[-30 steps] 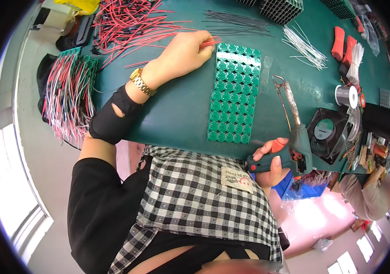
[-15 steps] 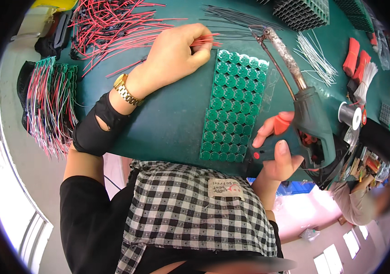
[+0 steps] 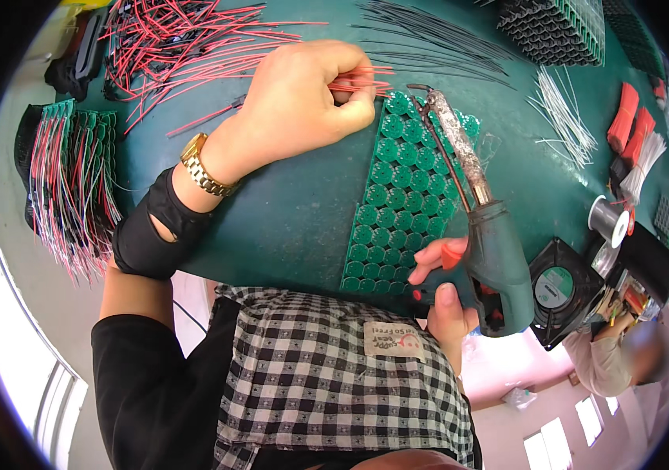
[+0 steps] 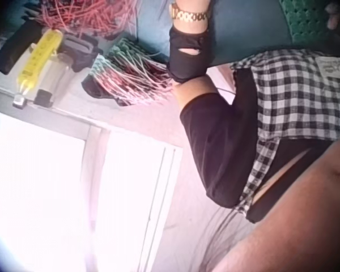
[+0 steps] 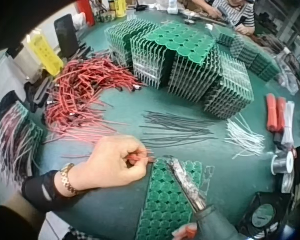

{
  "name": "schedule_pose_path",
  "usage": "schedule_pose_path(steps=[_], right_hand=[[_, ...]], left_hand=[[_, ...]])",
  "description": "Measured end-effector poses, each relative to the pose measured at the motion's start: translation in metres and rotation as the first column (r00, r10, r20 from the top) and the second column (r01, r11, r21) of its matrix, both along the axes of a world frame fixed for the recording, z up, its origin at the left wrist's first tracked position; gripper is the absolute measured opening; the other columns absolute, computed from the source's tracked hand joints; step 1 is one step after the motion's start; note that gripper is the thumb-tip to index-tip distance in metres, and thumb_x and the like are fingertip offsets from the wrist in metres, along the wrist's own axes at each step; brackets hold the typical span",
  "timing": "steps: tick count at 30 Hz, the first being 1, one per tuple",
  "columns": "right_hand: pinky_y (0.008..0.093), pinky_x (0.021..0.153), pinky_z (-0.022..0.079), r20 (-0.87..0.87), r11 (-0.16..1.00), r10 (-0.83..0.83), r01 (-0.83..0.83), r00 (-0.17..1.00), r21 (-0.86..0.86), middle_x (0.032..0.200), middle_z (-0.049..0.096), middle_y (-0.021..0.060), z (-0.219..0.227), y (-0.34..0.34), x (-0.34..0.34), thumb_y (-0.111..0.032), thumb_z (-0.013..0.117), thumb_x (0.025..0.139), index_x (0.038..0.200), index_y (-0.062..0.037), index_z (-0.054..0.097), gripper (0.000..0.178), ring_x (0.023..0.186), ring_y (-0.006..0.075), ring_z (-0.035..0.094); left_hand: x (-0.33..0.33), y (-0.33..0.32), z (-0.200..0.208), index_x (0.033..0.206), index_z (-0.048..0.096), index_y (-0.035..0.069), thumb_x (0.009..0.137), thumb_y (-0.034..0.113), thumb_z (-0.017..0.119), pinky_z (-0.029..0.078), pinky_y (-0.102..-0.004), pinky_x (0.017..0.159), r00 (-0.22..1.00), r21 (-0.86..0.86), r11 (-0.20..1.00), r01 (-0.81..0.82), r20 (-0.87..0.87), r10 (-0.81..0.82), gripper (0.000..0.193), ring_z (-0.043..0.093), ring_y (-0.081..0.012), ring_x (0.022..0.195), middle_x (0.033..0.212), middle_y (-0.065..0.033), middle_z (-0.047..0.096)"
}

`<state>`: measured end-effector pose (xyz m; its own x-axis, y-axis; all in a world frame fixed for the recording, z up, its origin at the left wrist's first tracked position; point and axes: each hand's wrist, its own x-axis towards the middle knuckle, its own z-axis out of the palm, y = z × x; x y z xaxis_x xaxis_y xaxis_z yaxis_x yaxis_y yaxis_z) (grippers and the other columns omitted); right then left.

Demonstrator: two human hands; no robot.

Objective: The person solders wires to LED components on a circuit board using a soldering iron.

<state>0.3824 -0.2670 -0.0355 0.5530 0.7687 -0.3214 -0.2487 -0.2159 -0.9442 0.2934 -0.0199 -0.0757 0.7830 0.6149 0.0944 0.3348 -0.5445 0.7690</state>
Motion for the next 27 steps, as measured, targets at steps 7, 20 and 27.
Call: schedule_pose_path(steps=[7, 20, 27], right_hand=[[0.0310, 0.062, 0.046, 0.048, 0.997, 0.073, -0.072, 0.996, -0.016, 0.086, 0.058, 0.0150, -0.017, -0.012, -0.001, -0.029, 0.066, 0.080, 0.111, -0.0036, 0.050, 0.043, 0.065, 0.0191, 0.056], [0.0294, 0.064, 0.047, 0.082, 0.996, 0.056, -0.050, 0.995, -0.075, 0.088, 0.057, 0.0133, -0.016, -0.010, -0.012, -0.029, 0.067, 0.079, 0.103, -0.0036, 0.049, 0.039, 0.070, 0.0181, 0.056], [0.0287, 0.058, 0.047, 0.076, 0.998, -0.023, 0.027, 0.997, -0.052, 0.082, 0.057, 0.0129, -0.014, -0.011, -0.011, -0.030, 0.068, 0.077, 0.108, -0.0016, 0.049, 0.046, 0.064, 0.0182, 0.057]], left_hand=[[-0.003, 0.001, -0.005, 0.074, 0.059, 0.003, 0.071, 0.005, 0.064, 0.036, -0.0225, 0.047, 0.997, 0.092, 0.995, 0.026, 0.075, -0.033, 0.006, 0.046, -0.0071, 0.052, 0.063, -0.0012, 0.054], [-0.007, 0.003, -0.007, 0.075, 0.059, 0.004, 0.071, 0.005, 0.065, 0.037, -0.0236, 0.046, 0.994, 0.184, 0.982, 0.036, 0.099, -0.055, 0.008, 0.047, -0.0095, 0.050, 0.063, -0.0033, 0.055], [-0.005, 0.003, -0.009, 0.075, 0.059, 0.003, 0.072, 0.004, 0.064, 0.038, -0.0231, 0.047, 0.990, 0.186, 0.982, 0.040, 0.123, -0.064, 0.007, 0.048, -0.0095, 0.051, 0.064, -0.0036, 0.055]])
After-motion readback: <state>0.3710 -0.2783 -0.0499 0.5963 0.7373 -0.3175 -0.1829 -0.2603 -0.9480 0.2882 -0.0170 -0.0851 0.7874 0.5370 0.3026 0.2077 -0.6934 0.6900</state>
